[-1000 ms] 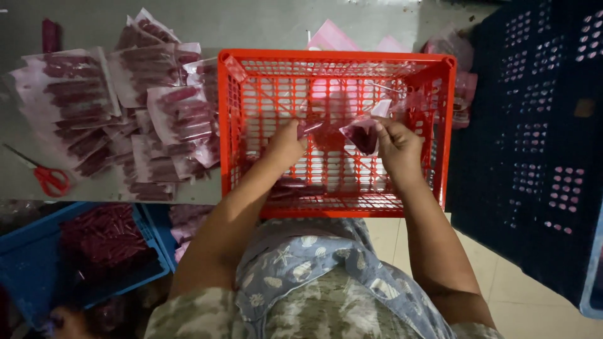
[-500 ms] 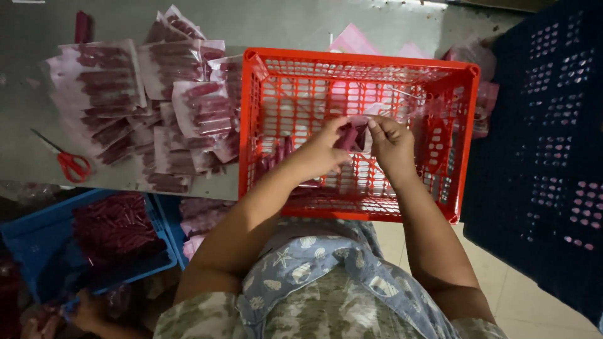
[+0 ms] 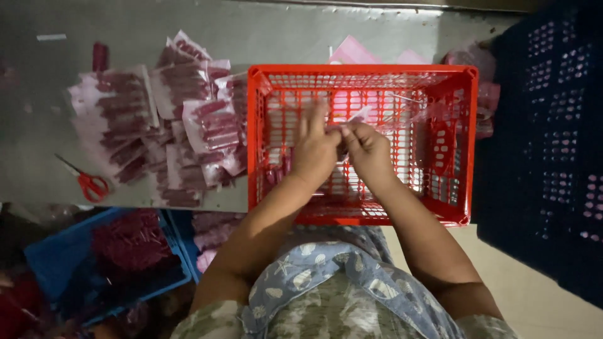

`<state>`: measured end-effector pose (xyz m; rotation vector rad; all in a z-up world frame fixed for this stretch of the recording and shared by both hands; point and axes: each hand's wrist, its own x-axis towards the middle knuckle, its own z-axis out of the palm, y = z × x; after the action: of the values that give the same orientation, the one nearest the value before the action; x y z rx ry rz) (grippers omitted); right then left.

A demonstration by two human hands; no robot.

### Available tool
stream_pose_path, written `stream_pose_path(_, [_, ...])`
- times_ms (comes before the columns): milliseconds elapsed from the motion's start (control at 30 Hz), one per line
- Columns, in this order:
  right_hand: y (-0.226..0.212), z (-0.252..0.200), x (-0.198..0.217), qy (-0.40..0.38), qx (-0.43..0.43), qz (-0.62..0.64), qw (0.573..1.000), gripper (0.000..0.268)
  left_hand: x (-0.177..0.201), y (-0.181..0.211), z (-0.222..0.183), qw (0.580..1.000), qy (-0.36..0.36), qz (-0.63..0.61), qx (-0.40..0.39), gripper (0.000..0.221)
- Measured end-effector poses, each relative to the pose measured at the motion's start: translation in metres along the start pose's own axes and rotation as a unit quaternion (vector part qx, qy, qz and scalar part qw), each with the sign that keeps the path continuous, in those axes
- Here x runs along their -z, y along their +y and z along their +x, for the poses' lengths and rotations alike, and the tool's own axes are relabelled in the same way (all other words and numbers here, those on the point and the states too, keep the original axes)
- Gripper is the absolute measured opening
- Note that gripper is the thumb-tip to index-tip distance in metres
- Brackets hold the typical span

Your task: The person picks up small packaged food items and places them into a larger clear plastic bag by hand before setting the bag into a red plastic crate.

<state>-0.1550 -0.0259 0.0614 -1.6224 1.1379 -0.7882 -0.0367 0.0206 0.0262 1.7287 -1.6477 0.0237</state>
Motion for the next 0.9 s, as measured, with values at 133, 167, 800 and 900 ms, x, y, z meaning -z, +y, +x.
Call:
stream_pose_path(133, [-0.008, -0.002, 0.003, 0.003, -0.005, 0.064, 0.998, 0.012, 0.000, -0.023, -0.007, 0.948, -0.227, -0.166, 0.151, 0.024])
stream_pose_path(167, [-0.011, 0.000, 0.013, 0.011, 0.036, 0.093, 0.995, 0.009, 0.003, -0.023, -0.008, 0.952, -0.164, -0.202, 0.164, 0.018])
stream_pose_path(800, [-0.017, 0.008, 0.001, -0.112, -0.104, 0.578, 0.801, 0.023, 0.090, -0.049, 0.052, 0.807, -0.327, -0.463, 0.168, 0.066])
stream_pose_path(900, [0.032, 0.011, -0.008, -0.099, -0.130, 0.562, 0.811, 0.036, 0.092, -0.028, 0.057, 0.881, -0.295, -0.328, 0.174, 0.056])
